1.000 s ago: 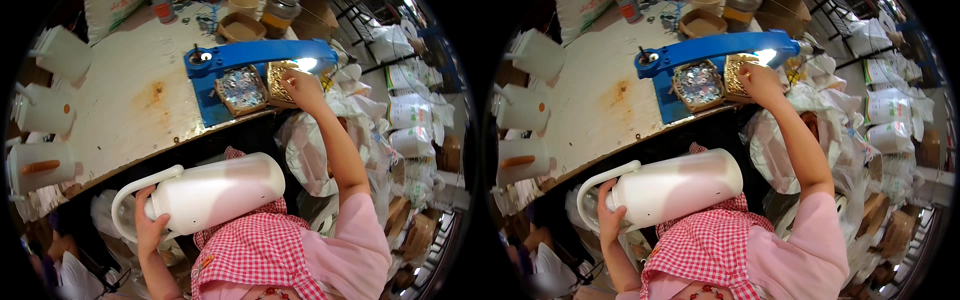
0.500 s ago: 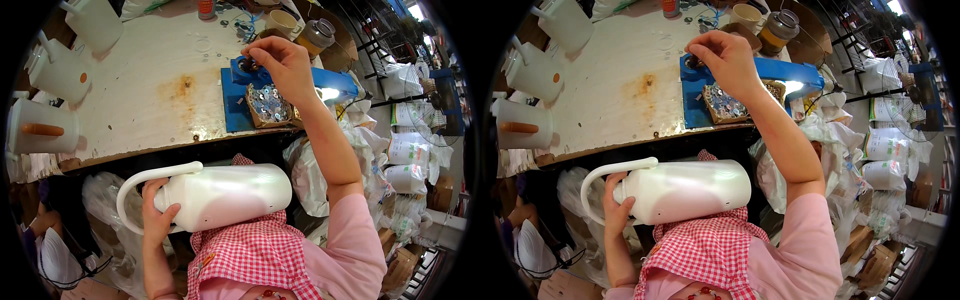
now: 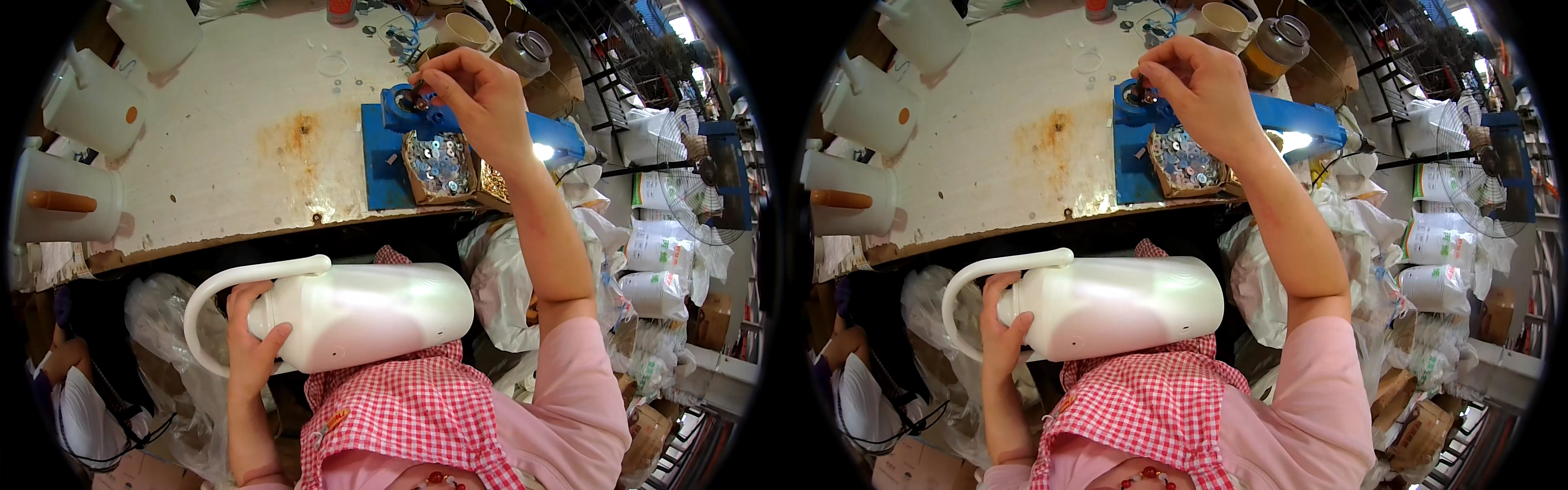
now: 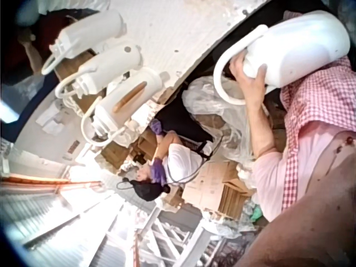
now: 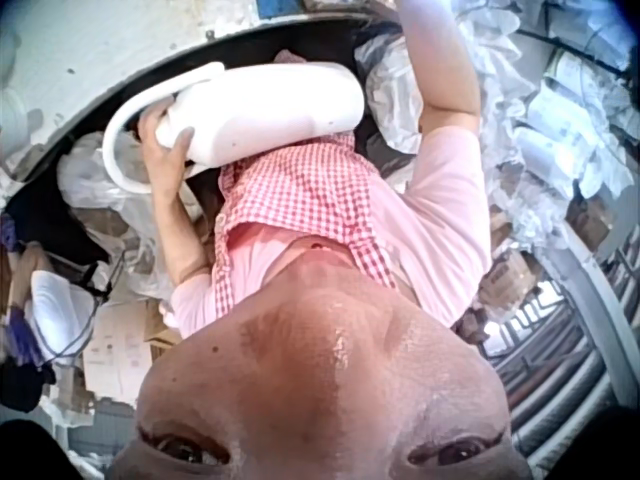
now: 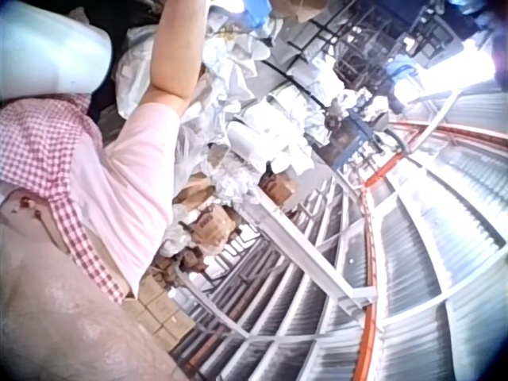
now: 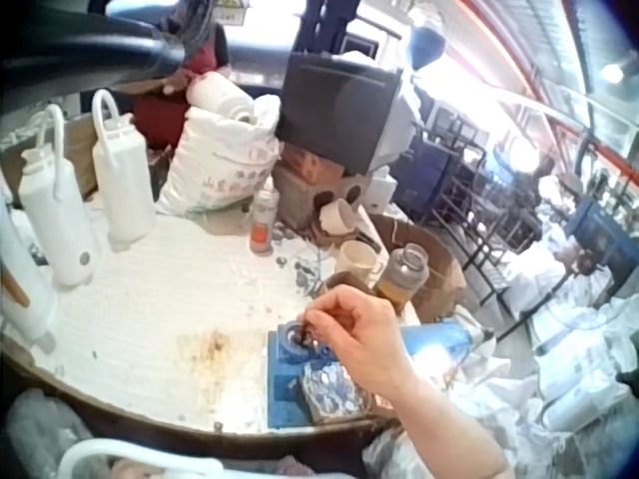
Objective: The person assembles white thermos flasks by hand and using a mechanical press. They pick up a handle, insert it into the side of the flask body, retrieve a metal fastener from a tray, and use the press to attach the handle before placing the flask aside.
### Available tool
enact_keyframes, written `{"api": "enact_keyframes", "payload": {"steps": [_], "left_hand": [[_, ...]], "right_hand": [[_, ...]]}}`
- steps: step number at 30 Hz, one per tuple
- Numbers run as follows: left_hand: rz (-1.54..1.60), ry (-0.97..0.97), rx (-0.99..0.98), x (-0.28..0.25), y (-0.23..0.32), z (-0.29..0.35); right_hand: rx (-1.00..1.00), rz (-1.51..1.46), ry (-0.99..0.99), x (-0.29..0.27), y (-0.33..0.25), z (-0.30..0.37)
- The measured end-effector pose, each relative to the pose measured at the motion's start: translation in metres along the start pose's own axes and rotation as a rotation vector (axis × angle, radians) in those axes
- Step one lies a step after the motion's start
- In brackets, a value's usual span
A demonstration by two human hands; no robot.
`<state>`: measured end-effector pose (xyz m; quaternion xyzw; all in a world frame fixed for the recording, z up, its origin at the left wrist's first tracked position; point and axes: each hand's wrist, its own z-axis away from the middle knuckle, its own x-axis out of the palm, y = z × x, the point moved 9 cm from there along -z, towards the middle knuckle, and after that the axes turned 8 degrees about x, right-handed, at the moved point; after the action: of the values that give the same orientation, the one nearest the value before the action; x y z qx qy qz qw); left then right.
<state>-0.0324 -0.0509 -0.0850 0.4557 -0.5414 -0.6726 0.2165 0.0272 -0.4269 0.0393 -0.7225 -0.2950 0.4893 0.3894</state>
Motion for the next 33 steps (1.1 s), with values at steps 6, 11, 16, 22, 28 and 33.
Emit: {"api": "enact_keyframes", "payload": {"steps": [6, 11, 16, 22, 28, 33], "left_hand": [[0.008, 0.011, 0.000, 0.001, 0.000, -0.002], [0.023, 0.016, -0.009, 0.002, 0.002, -0.002], [0.011, 0.010, -0.016, 0.001, 0.001, -0.001], [0.036, 0.021, -0.025, 0.002, 0.000, -0.002], [0.047, 0.027, -0.023, 0.003, -0.003, -0.001], [-0.041, 0.000, 0.007, 0.001, -0.006, 0.000]], "right_hand": [[0.036, 0.136, 0.009, 0.002, -0.004, 0.001], [0.033, -0.089, 0.000, 0.001, 0.006, 0.001], [0.039, -0.067, -0.007, 0.002, 0.003, 0.001], [0.039, -0.002, -0.007, 0.002, 0.002, 0.000], [0.059, 0.056, 0.002, 0.002, -0.003, 0.004], [-0.135, 0.056, 0.238, -0.013, -0.012, 0.034]]}}
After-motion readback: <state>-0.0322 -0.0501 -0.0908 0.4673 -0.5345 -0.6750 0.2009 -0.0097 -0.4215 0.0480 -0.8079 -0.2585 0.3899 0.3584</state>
